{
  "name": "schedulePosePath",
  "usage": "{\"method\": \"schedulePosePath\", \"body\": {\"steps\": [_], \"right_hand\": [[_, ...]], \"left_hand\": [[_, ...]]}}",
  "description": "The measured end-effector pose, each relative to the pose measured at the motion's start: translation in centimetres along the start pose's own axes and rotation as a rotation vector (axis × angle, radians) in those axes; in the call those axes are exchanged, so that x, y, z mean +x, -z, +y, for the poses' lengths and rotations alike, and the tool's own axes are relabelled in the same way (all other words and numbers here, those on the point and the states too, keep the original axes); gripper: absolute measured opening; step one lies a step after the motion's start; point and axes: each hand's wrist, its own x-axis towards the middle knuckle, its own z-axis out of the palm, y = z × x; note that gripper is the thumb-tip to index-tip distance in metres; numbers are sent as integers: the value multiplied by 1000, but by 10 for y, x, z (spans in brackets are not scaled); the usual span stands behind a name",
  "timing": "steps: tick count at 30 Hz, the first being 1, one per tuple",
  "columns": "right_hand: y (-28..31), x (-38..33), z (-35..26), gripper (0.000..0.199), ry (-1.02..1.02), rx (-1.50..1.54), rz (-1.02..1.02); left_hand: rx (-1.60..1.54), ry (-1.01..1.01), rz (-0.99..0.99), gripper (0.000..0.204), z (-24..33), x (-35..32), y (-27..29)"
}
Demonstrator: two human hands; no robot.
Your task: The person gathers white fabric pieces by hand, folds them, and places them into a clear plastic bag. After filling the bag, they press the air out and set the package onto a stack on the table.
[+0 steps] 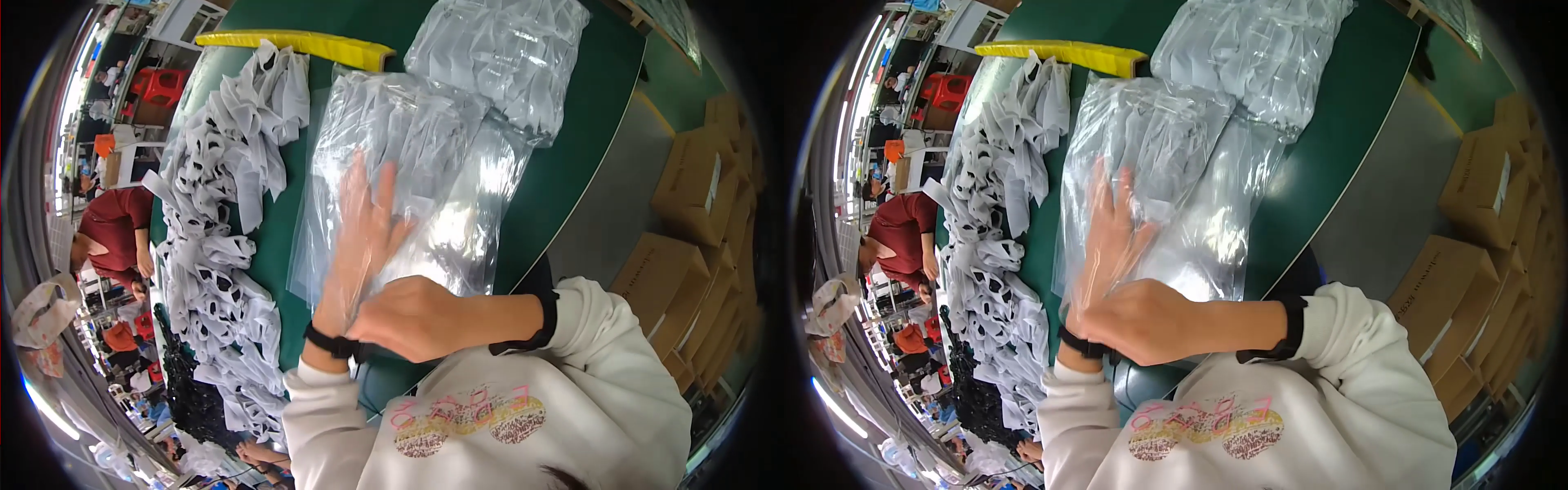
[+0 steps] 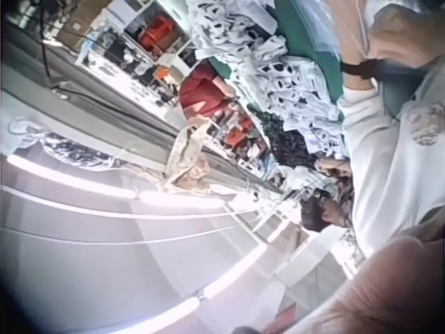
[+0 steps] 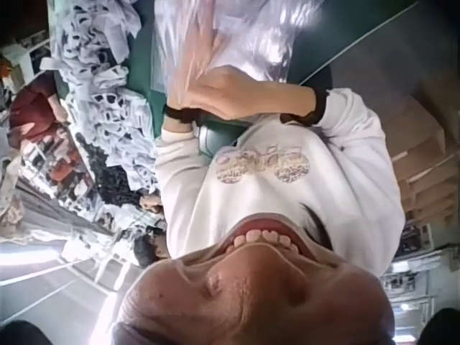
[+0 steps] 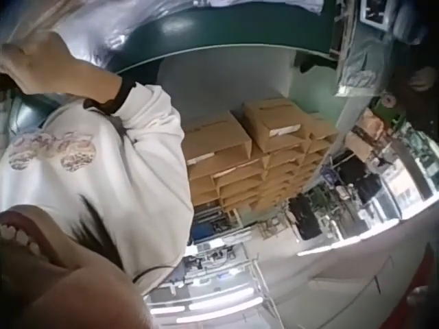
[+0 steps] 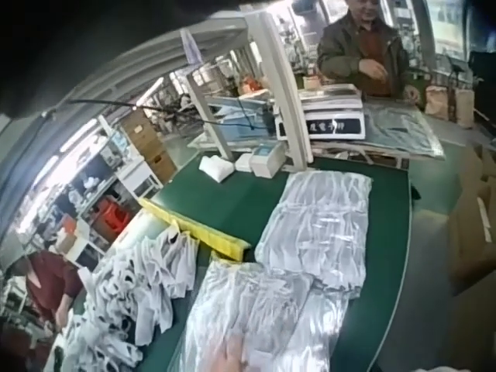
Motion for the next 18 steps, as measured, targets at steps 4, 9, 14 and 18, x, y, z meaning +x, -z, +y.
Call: {"method": "schedulePosePath", "body": {"steps": [4, 9, 14, 18], "right_hand": [[-18, -10, 7, 14, -5, 43, -139], [2, -13, 2, 16, -122, -18, -285], [79, 36, 33, 33, -54, -557, -111], [112, 78, 75, 48, 11, -1062, -191]], "left_hand": [[264, -28, -151, 94, 8, 34, -11], [220, 16, -47, 89, 25, 40, -15], [-30, -90, 23, 75, 7, 25, -13], [103, -78, -28, 63, 7, 30, -22]]}}
